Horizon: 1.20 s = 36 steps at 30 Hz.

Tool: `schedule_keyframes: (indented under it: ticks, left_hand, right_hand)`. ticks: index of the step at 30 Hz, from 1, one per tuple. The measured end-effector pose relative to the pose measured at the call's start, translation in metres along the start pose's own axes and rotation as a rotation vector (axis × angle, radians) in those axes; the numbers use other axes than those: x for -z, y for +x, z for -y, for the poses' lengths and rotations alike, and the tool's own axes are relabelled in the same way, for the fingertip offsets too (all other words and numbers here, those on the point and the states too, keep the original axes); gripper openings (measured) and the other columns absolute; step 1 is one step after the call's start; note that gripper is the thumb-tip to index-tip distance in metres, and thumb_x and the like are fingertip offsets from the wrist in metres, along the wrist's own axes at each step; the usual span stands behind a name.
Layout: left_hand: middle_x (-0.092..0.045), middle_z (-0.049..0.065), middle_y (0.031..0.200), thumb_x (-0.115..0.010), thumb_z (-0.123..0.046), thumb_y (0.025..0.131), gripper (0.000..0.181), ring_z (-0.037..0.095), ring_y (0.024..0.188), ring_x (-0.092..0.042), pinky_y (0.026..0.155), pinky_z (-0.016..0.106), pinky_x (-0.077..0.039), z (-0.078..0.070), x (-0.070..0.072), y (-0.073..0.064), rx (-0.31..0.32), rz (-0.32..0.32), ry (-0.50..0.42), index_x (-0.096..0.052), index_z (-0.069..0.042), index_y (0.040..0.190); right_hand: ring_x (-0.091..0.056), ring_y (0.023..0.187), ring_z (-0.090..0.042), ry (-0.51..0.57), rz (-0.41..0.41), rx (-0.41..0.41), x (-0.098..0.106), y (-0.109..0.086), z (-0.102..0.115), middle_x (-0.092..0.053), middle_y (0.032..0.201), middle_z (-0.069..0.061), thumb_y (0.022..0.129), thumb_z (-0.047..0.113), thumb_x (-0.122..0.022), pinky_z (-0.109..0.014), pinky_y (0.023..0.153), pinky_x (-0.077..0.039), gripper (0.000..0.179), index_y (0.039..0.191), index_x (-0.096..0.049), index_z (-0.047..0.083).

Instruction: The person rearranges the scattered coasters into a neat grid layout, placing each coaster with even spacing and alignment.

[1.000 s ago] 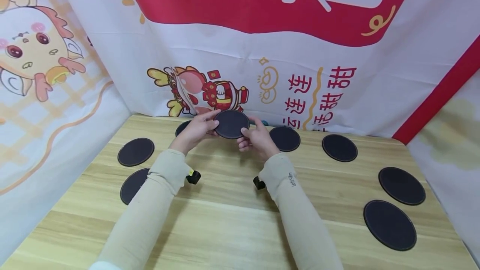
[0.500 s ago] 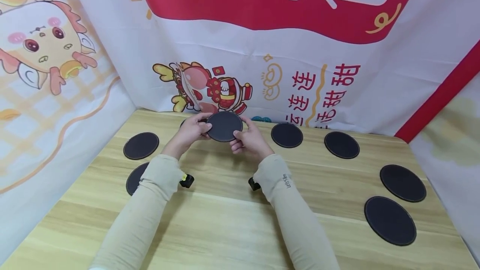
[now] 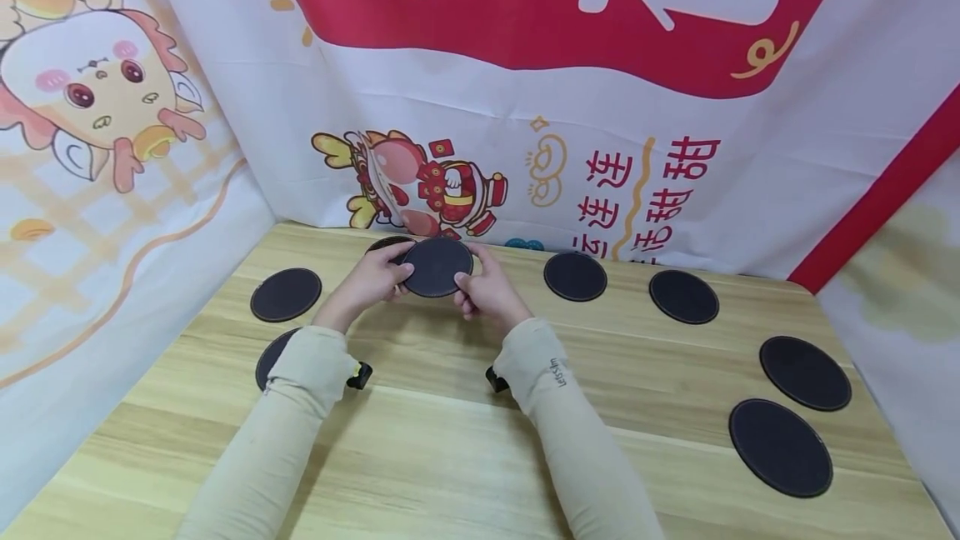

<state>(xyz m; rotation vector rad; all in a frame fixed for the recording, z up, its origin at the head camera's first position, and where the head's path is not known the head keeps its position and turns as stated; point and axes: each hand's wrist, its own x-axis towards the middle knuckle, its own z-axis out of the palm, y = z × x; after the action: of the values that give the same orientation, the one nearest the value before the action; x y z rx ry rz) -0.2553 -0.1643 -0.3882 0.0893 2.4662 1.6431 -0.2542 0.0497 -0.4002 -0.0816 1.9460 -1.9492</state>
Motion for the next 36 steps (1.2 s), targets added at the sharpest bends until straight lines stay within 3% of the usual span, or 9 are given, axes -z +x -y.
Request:
schedule_keyframes:
  ticks: [6,12,20,31,36]
  left_hand:
    - [-0.066,0.020,0.079,-0.053,-0.007,0.104,0.051,0.033,0.071,-0.066,0.062,0.042,-0.058,0.012,0.003,-0.004,0.008,-0.013,0.068,-0.041,-0.005,0.154]
    - [-0.065,0.015,0.077,-0.052,-0.009,0.105,0.052,0.020,0.057,-0.061,0.051,0.029,-0.051,0.021,0.005,-0.009,0.075,0.006,0.147,-0.038,-0.004,0.155]
    - [-0.062,0.010,0.065,-0.059,-0.016,0.103,0.061,0.011,0.046,-0.048,0.049,0.028,-0.048,0.033,0.010,-0.016,0.181,0.054,0.148,-0.033,-0.007,0.158]
    - [-0.059,0.011,0.074,-0.068,-0.016,0.098,0.072,0.015,0.055,-0.048,0.048,0.027,-0.046,0.035,0.015,-0.026,0.273,0.190,0.228,-0.027,-0.008,0.157]
    - [-0.059,0.012,0.074,-0.069,-0.015,0.097,0.074,0.017,0.057,-0.050,0.047,0.028,-0.046,0.039,0.015,-0.025,0.277,0.167,0.251,-0.026,-0.009,0.158]
  right_hand:
    - [-0.047,0.044,-0.013,-0.054,0.002,-0.038,-0.011,0.001,-0.007,-0.056,0.062,-0.009,0.105,0.004,-0.050,-0.027,0.044,-0.045,0.061,0.158,-0.025,0.020]
    - [-0.049,0.044,-0.013,-0.069,0.008,-0.095,-0.022,0.004,-0.016,-0.057,0.061,-0.009,0.105,0.002,-0.050,-0.027,0.044,-0.047,0.061,0.158,-0.024,0.017]
    - [-0.053,0.046,-0.014,-0.088,0.024,-0.189,-0.036,0.007,-0.021,-0.059,0.064,-0.011,0.104,0.002,-0.050,-0.027,0.044,-0.050,0.061,0.157,-0.025,0.017]
    - [-0.057,0.046,-0.016,-0.152,0.041,-0.285,-0.053,0.011,-0.029,-0.062,0.065,-0.014,0.103,0.001,-0.050,-0.029,0.043,-0.052,0.058,0.154,-0.025,0.017]
    - [-0.058,0.046,-0.018,-0.185,0.044,-0.300,-0.059,0.014,-0.031,-0.063,0.067,-0.015,0.104,0.002,-0.049,-0.030,0.044,-0.053,0.057,0.154,-0.024,0.017]
